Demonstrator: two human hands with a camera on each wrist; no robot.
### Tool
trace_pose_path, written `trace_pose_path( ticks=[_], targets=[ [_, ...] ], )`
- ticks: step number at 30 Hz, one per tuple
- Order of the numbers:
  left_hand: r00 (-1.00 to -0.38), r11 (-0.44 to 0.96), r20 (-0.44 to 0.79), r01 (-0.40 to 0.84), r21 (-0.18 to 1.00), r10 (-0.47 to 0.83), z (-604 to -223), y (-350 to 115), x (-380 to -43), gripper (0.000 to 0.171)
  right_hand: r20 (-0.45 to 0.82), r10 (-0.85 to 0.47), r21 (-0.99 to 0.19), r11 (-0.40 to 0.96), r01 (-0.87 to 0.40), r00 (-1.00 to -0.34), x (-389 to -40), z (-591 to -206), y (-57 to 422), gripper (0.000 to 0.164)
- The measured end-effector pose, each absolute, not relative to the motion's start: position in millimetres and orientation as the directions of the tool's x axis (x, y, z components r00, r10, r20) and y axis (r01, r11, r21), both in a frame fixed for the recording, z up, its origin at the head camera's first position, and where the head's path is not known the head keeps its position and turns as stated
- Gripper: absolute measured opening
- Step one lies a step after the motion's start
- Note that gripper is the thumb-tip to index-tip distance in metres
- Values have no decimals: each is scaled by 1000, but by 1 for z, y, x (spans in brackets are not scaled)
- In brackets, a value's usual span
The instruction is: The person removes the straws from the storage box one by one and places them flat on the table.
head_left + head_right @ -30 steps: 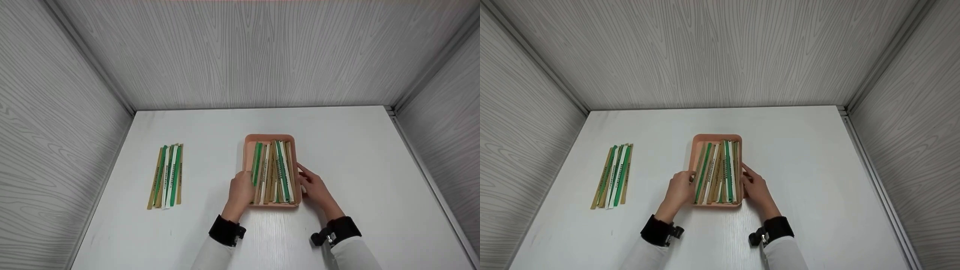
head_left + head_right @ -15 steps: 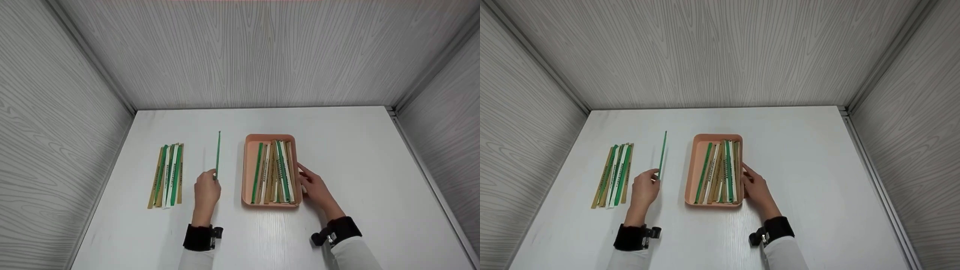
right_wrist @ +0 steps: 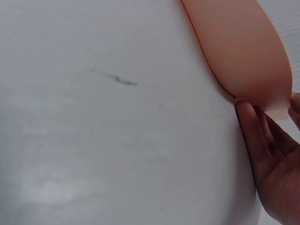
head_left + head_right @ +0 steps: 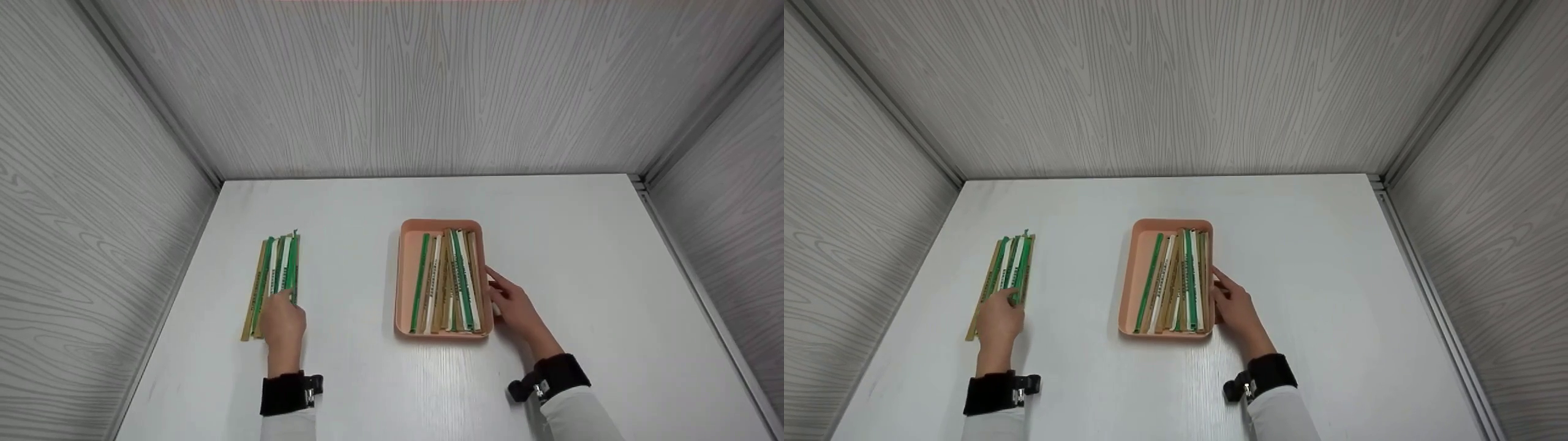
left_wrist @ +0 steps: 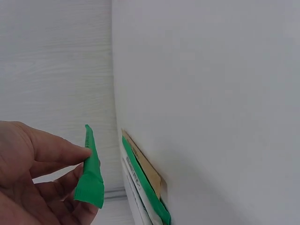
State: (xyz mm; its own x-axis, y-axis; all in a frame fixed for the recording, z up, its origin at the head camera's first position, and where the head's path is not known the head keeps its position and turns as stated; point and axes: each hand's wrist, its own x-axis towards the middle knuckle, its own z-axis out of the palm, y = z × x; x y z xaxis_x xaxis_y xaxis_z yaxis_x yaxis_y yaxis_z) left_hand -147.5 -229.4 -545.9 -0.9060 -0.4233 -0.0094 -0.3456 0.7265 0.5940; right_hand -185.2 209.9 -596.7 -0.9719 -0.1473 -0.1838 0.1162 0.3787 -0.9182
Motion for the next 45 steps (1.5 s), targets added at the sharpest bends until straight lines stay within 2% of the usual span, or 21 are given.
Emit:
trace_pose_path(
  ticks=[7, 10, 16, 25, 32, 38, 45],
  targets=[
    [-882, 705, -45, -405, 582, -470, -551, -251, -147, 43, -214, -156, -932, 327, 154, -964, -184, -595, 209, 51],
    [-878, 706, -44, -411, 576, -476, -552, -255, -147, 46, -193, -157, -931, 340, 130, -968, -185, -596, 210, 51],
    [-871, 708, -28, -417, 570, -490, -555, -258, -149, 41, -169, -170, -922, 376, 95, -971, -185, -596, 210, 52],
    [-878, 715, -24, -405, 569, -479, -557, -260, -148, 34, -190, -158, -923, 365, 122, -969, -185, -595, 210, 51],
    [-887, 742, 40, -360, 566, -461, -560, -252, -149, 30, -203, -148, -929, 341, 143, -968, -185, -595, 209, 51],
    [-909, 726, 57, -291, 623, -413, -558, -230, -152, 27, -200, -151, -927, 349, 137, -968, -186, -595, 209, 51],
    [-959, 637, -19, -203, 744, -283, -559, -196, -157, 32, -178, -156, -913, 394, 104, -972, -186, -594, 209, 50]
  ],
)
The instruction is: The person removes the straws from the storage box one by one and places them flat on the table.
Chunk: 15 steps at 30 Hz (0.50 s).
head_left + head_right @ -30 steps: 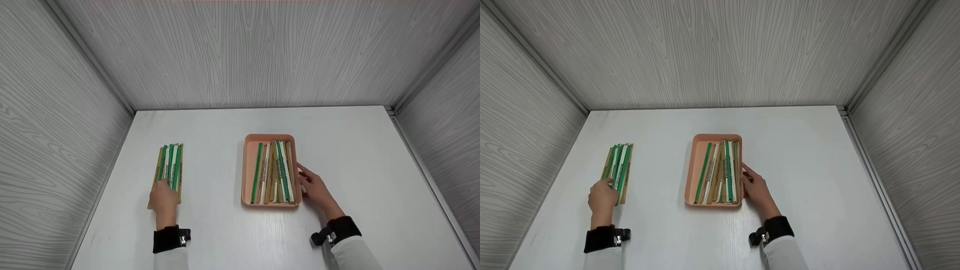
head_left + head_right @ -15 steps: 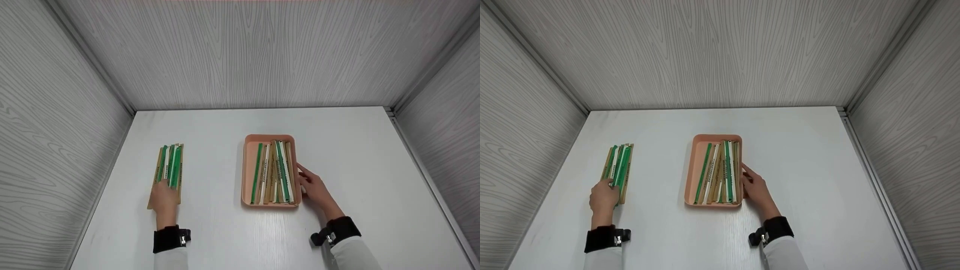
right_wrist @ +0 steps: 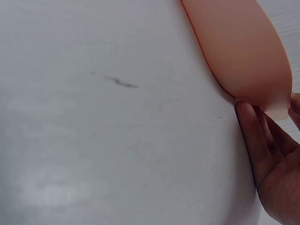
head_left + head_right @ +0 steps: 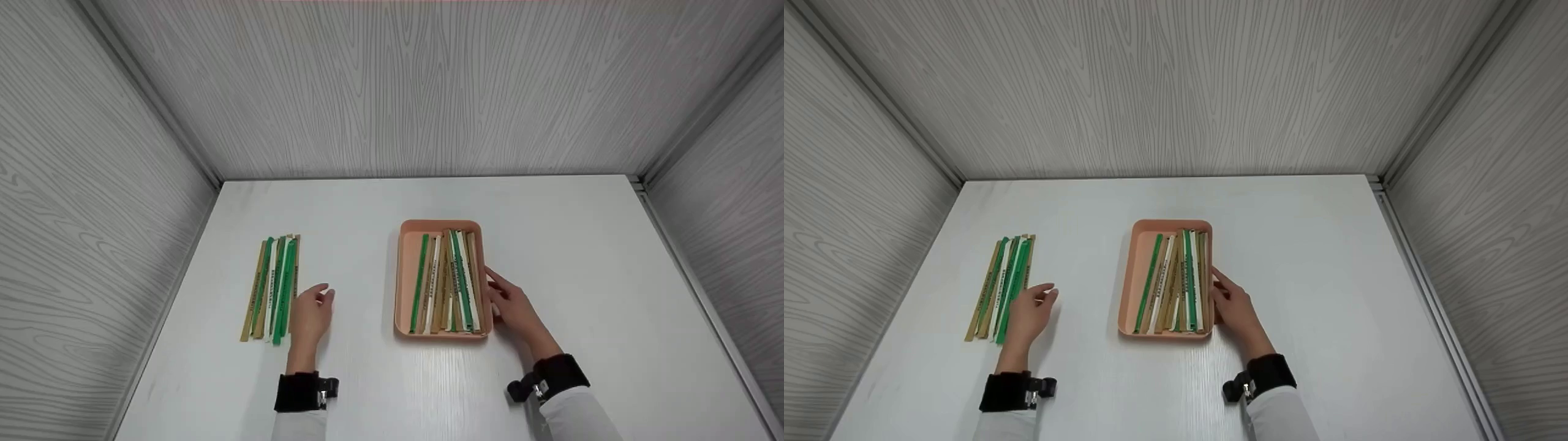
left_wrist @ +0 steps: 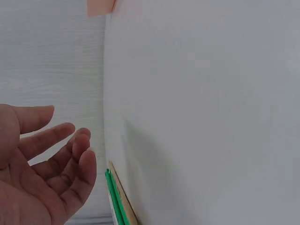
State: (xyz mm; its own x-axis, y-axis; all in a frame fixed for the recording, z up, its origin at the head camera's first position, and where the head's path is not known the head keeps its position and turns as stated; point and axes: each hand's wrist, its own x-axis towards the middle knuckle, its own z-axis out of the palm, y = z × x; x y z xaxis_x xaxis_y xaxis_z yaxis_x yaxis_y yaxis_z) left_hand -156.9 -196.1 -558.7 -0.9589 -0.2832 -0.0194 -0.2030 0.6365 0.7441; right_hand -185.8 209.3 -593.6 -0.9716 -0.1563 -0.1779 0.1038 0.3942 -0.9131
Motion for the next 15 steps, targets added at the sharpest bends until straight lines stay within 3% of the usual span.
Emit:
trace_pose_path(
  ticks=[6, 15],
  targets=[
    [-979, 478, -73, -156, 864, -188, -564, -161, -162, 36, -194, -155, -915, 383, 122, -969, -186, -594, 210, 50],
    [-990, 158, -44, -65, 985, -133, -575, -107, -172, 46, -188, -153, -910, 400, 114, -970, -186, -594, 210, 51]
  ],
)
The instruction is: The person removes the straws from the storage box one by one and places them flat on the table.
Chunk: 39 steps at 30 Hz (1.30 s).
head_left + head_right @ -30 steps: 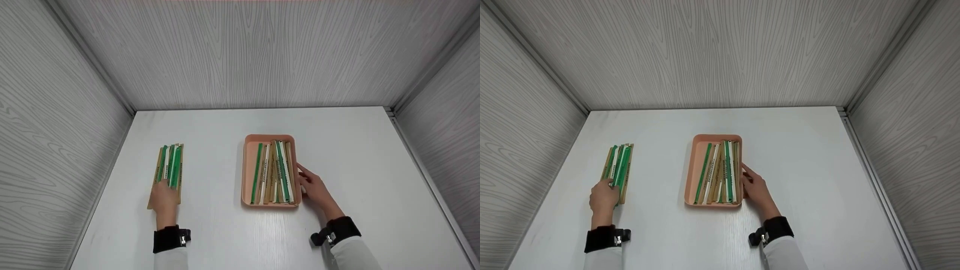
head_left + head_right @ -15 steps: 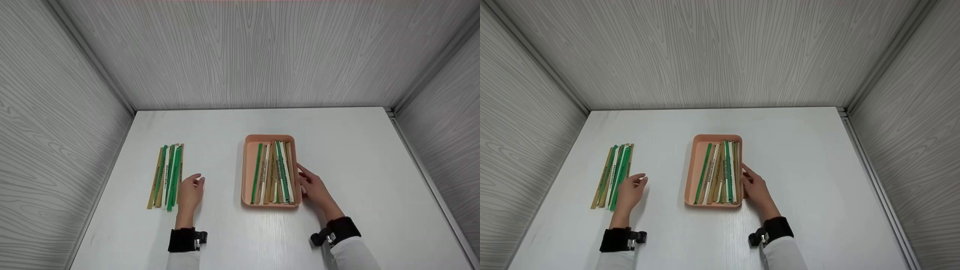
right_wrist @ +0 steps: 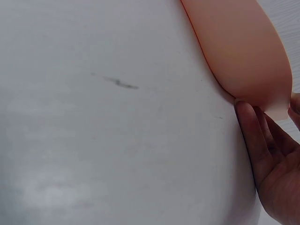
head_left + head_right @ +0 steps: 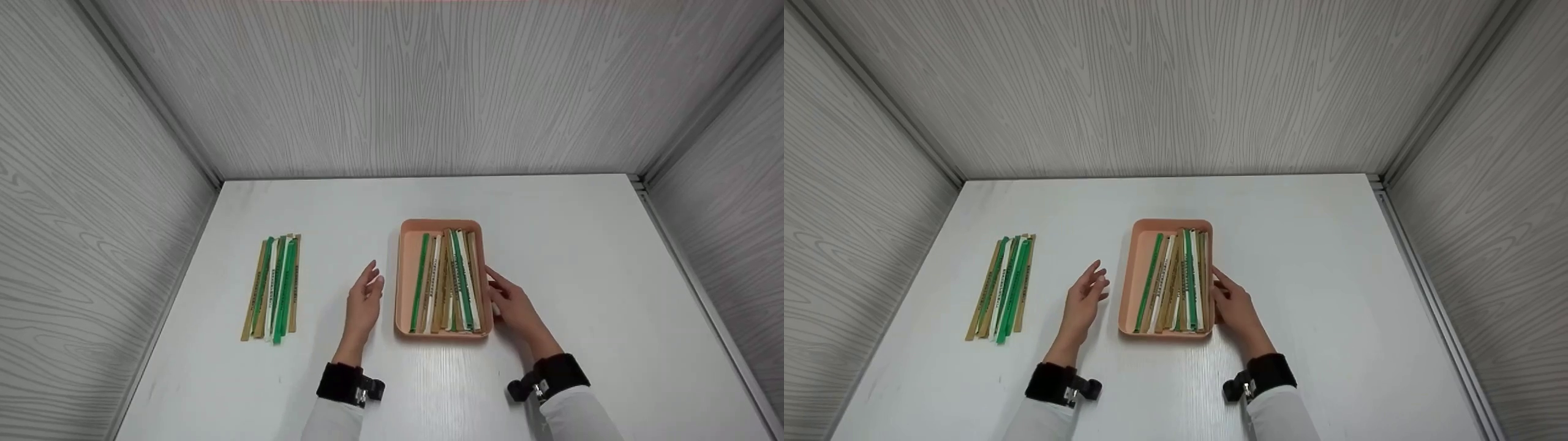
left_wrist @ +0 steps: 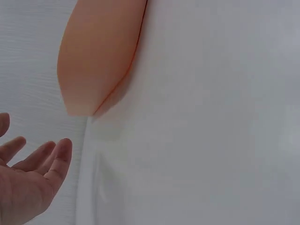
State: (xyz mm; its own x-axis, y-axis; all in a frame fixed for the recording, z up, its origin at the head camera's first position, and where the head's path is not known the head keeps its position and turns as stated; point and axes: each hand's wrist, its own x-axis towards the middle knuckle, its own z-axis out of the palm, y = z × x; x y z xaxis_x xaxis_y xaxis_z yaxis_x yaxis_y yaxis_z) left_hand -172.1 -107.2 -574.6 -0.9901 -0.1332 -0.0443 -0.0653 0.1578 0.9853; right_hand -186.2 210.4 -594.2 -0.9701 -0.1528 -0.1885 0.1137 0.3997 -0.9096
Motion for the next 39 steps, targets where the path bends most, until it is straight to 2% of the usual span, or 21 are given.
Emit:
trace_pose_path(
  ticks=[4, 7, 14, 21, 31, 39],
  targets=[
    [-991, 23, -88, -91, 996, -100, -579, -94, -176, 50, -173, -145, -908, 407, 100, -974, -186, -594, 211, 51],
    [-992, -27, -106, -104, 994, -72, -581, -87, -178, 51, -163, -150, -911, 404, 90, -975, -186, -595, 211, 51],
    [-994, -16, -96, -96, 995, -53, -589, -78, -178, 49, -207, -174, -931, 338, 139, -963, -185, -590, 210, 52],
    [-994, -52, -104, -102, 993, -32, -595, -75, -179, 44, -229, -198, -932, 328, 156, -953, -179, -564, 204, 52],
    [-989, 78, -135, -139, 987, -56, -587, -76, -177, 42, -162, -173, -916, 393, 83, -972, -187, -593, 211, 51],
    [-989, 232, -133, -145, 962, -67, -583, -80, -178, 40, -149, -169, -914, 400, 70, -974, -187, -594, 211, 51]
  ],
)
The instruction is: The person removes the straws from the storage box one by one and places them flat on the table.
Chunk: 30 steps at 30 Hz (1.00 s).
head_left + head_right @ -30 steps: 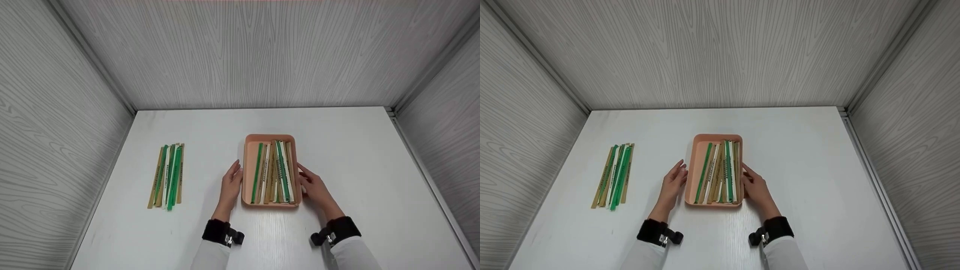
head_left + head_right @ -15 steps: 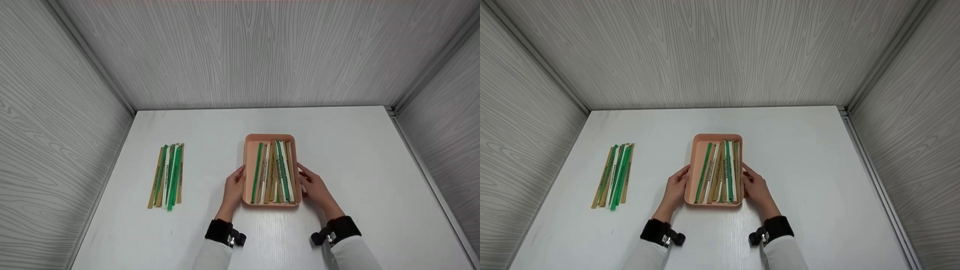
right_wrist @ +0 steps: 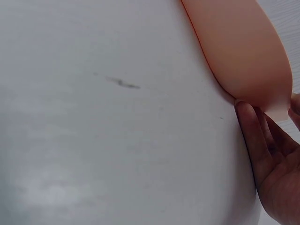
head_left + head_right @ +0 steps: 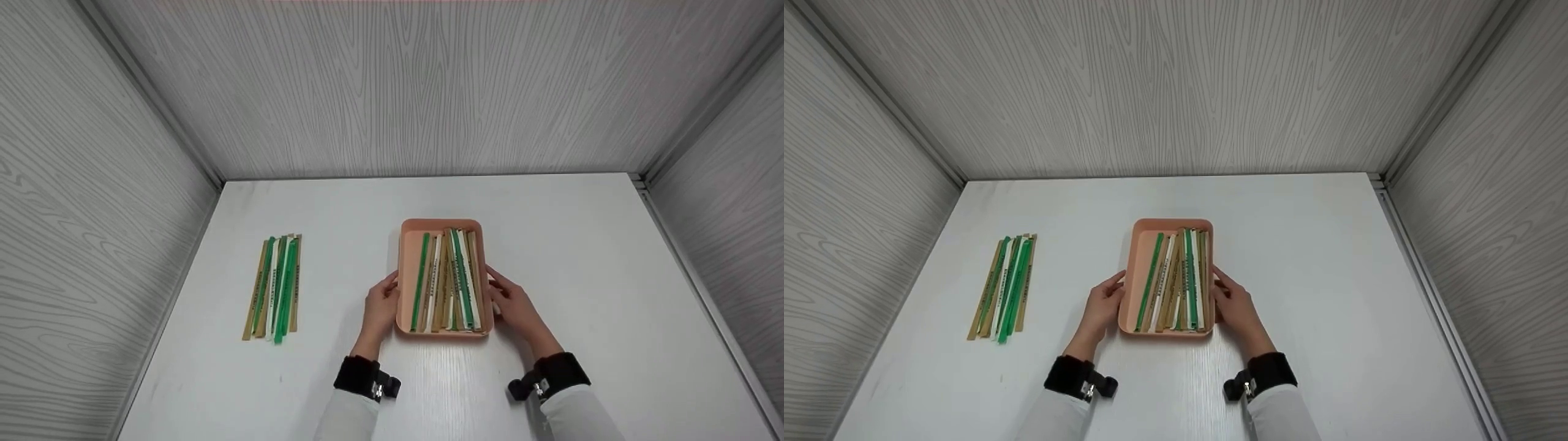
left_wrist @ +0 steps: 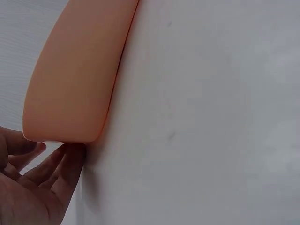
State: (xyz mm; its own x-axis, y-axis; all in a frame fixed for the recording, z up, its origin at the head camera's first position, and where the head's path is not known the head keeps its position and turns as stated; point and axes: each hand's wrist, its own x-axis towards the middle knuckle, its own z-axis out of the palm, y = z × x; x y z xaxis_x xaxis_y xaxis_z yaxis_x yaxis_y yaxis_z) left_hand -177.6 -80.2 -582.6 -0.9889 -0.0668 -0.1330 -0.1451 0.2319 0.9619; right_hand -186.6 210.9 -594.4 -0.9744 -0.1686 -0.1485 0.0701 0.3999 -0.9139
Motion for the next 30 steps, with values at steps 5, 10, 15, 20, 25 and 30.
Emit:
trace_pose_path(
  ticks=[5, 10, 15, 20, 25, 30],
  targets=[
    [-991, 323, -119, -131, 937, -55, -579, -82, -179, 41, -148, -166, -903, 425, 65, -975, -186, -594, 211, 52],
    [-990, 331, -130, -143, 933, -59, -578, -81, -179, 42, -143, -170, -885, 464, 49, -975, -187, -592, 210, 52],
    [-992, 348, -108, -126, 929, -70, -576, -80, -180, 42, -119, -132, -837, 546, 28, -984, -188, -580, 203, 50],
    [-991, 346, -116, -133, 929, -72, -575, -79, -180, 41, 137, -64, -612, 779, -136, -988, -186, -565, 187, 36],
    [-989, 343, -131, -146, 928, -66, -577, -78, -181, 41, 315, -111, -470, 845, -256, -943, -180, -556, 167, 24],
    [-987, 359, -140, -159, 920, -81, -575, -79, -181, 41, 123, -203, -454, 859, -237, -971, -174, -550, 149, 24]
  ],
)
